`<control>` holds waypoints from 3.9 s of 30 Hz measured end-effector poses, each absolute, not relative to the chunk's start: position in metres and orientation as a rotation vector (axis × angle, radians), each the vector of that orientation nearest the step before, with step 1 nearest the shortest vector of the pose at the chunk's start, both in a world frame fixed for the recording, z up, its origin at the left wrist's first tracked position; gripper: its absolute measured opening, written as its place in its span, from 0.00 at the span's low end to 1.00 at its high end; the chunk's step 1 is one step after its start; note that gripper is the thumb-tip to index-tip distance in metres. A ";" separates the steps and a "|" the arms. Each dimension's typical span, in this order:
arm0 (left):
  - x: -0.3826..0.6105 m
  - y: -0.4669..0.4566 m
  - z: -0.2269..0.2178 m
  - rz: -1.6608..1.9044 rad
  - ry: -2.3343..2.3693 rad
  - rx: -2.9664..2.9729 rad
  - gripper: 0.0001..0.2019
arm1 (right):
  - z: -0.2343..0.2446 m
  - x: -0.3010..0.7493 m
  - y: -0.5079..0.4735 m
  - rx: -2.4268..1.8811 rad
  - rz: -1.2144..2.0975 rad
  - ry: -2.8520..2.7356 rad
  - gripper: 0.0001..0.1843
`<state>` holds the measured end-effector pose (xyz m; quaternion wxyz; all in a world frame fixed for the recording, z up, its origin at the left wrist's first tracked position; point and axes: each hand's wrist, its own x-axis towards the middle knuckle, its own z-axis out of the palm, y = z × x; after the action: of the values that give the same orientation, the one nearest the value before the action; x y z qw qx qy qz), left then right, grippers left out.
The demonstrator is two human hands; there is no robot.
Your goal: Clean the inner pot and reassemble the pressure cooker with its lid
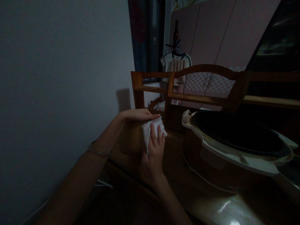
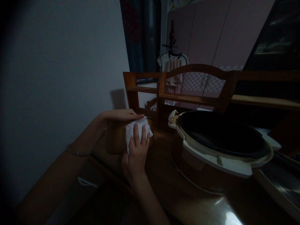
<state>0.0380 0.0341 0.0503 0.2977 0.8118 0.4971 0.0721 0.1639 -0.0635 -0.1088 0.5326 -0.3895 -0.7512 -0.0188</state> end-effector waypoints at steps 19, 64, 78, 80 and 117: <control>0.038 0.039 0.054 0.173 1.340 2.143 0.37 | -0.106 0.169 -0.063 -0.856 -0.122 -1.926 0.34; 0.035 0.047 0.058 0.061 1.247 2.356 0.29 | -0.106 0.194 -0.062 -0.602 0.036 -1.981 0.38; 0.038 0.046 0.058 0.037 1.256 2.379 0.30 | -0.116 0.208 -0.063 -0.532 0.086 -1.961 0.39; 0.039 0.047 0.058 0.031 1.265 2.365 0.30 | -0.117 0.210 -0.064 -0.523 0.109 -1.959 0.38; 0.035 0.043 0.055 0.072 1.309 2.282 0.32 | -0.198 0.236 -0.101 -0.754 0.737 -1.396 0.21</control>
<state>0.0349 0.0433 0.0551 0.2525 0.8390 0.4812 0.0264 0.2360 -0.1008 -0.1984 0.6412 -0.3306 -0.6124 0.3233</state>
